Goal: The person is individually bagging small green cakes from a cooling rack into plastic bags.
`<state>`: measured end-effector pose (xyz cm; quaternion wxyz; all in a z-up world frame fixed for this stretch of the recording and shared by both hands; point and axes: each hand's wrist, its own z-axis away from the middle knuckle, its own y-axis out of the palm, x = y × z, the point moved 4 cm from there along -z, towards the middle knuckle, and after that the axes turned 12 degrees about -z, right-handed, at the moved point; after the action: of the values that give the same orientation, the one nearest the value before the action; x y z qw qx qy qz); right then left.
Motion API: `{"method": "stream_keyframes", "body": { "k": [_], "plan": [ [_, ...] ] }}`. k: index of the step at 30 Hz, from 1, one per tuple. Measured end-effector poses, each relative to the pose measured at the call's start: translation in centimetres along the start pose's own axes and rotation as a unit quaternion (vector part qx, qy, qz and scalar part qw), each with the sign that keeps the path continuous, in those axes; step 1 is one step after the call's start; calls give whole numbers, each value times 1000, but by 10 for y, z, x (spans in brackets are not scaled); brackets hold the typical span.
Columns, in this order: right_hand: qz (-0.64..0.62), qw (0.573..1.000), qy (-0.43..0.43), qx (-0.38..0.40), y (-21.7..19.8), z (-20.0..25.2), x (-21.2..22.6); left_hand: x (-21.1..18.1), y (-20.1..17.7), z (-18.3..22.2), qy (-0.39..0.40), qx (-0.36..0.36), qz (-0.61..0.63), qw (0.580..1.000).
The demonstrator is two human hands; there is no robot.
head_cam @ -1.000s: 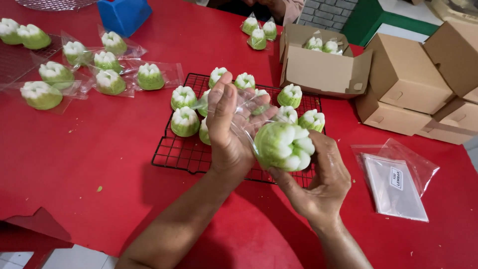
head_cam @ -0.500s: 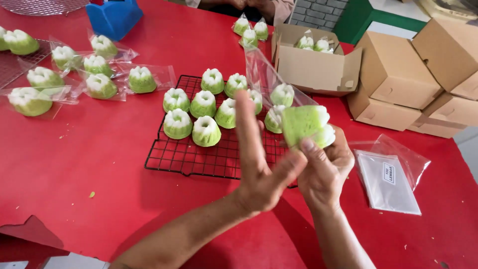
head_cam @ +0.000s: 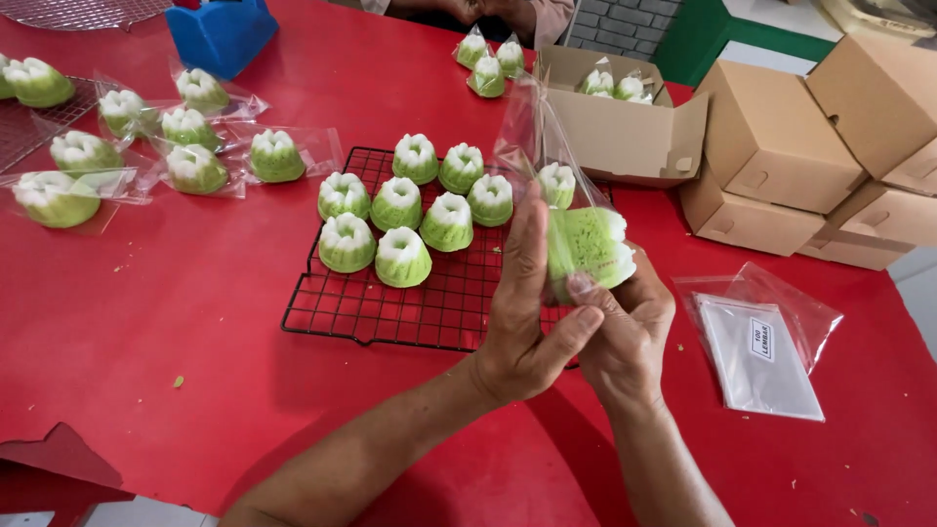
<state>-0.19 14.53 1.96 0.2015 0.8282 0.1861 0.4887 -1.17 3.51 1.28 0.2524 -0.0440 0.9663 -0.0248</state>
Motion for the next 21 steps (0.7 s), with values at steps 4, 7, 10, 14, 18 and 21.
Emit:
{"method": "stream_keyframes", "body": {
  "k": [4,7,10,14,18,21],
  "plan": [
    [76,990,-107,-55,-27,-5,-20,13,9,1,15,0,67,998],
    [114,980,-156,-57,-30,-8,-24,23,14,1,30,-40,90,995],
    [103,985,-133,-45,-28,-8,-22,27,16,0,39,-60,77,994],
    [68,994,-84,-15,-5,-9,-10,33,15,-2,44,-101,55,992],
    [103,988,-114,-26,-16,-11,-18,30,8,-6,28,-123,-26,992],
    [153,976,-146,-45,-26,-12,-21,34,10,-5,20,-129,-29,991]
  ]
}}
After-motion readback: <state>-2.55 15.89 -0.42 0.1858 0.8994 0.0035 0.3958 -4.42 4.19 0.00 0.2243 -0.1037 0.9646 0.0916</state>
